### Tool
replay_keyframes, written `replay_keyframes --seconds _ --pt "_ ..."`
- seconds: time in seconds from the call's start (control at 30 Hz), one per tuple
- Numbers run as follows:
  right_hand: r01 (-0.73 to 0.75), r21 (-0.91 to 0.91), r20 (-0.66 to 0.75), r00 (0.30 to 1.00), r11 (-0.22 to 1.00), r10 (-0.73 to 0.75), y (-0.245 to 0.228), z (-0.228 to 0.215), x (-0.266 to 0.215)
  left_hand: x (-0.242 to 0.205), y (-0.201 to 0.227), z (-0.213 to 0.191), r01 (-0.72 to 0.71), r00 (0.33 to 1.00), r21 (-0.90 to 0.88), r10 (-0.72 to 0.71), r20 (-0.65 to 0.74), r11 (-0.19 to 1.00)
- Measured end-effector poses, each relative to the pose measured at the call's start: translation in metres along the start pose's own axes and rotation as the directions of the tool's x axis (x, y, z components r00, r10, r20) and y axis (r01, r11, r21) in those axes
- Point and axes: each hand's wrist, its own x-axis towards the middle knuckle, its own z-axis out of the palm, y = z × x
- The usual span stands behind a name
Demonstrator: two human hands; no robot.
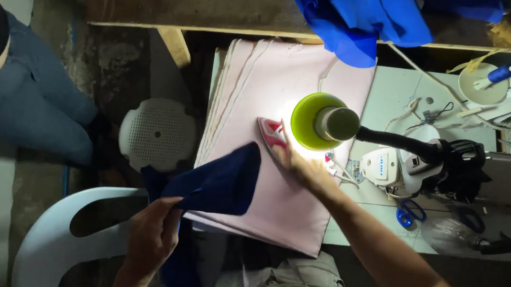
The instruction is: The person is ironing blue fabric pieces on a workbench, using a spray bottle and a hand iron.
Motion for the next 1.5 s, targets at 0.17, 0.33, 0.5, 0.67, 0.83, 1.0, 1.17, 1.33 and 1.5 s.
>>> replay_keyframes --seconds 0.17,0.33,0.5,0.67,0.83,1.0,1.17,1.33,1.5 --pt "0.453 0.509 -0.067 0.868 0.732 -0.491 -0.016 0.050 -0.091 0.009 0.003 0.001 0.430 0.881 -0.307 -0.468 -0.062 0.849" --pt "-0.126 0.924 0.270 0.884 0.361 -0.381 -0.074 0.050 -0.113 0.112 0.001 0.041 0.585 0.513 -0.781 -0.846 0.146 0.219" --pt "-0.406 0.880 0.368 0.911 0.247 0.184 -0.078 0.035 -0.093 0.121 -0.032 0.103 0.683 0.614 -0.474 -0.788 -0.039 0.555" --pt "-0.595 0.803 0.569 0.750 -0.033 0.338 -0.075 0.013 -0.081 -0.057 0.041 0.148 -0.031 0.996 0.185 0.013 0.093 0.982" --pt "-0.500 0.767 0.626 0.722 -0.402 0.296 -0.096 0.016 -0.073 -0.137 0.039 0.198 -0.021 1.000 0.278 0.023 -0.004 0.960" --pt "-0.460 0.820 0.565 0.746 -0.340 0.354 -0.104 -0.012 -0.045 -0.083 0.046 0.140 0.121 0.969 -0.120 -0.144 -0.200 0.985" --pt "-0.447 0.819 0.573 0.649 -0.359 0.500 -0.124 -0.065 -0.037 -0.104 0.036 0.163 -0.178 0.980 0.298 0.197 -0.034 0.938" --pt "-0.373 0.860 0.487 0.801 -0.347 0.347 -0.095 -0.032 -0.017 -0.064 0.030 0.151 -0.075 0.988 0.117 0.090 -0.129 0.990" --pt "-0.235 0.972 0.219 0.914 0.006 0.340 -0.089 -0.059 -0.104 -0.008 0.080 0.098 0.313 0.890 -0.354 -0.402 -0.215 0.881"
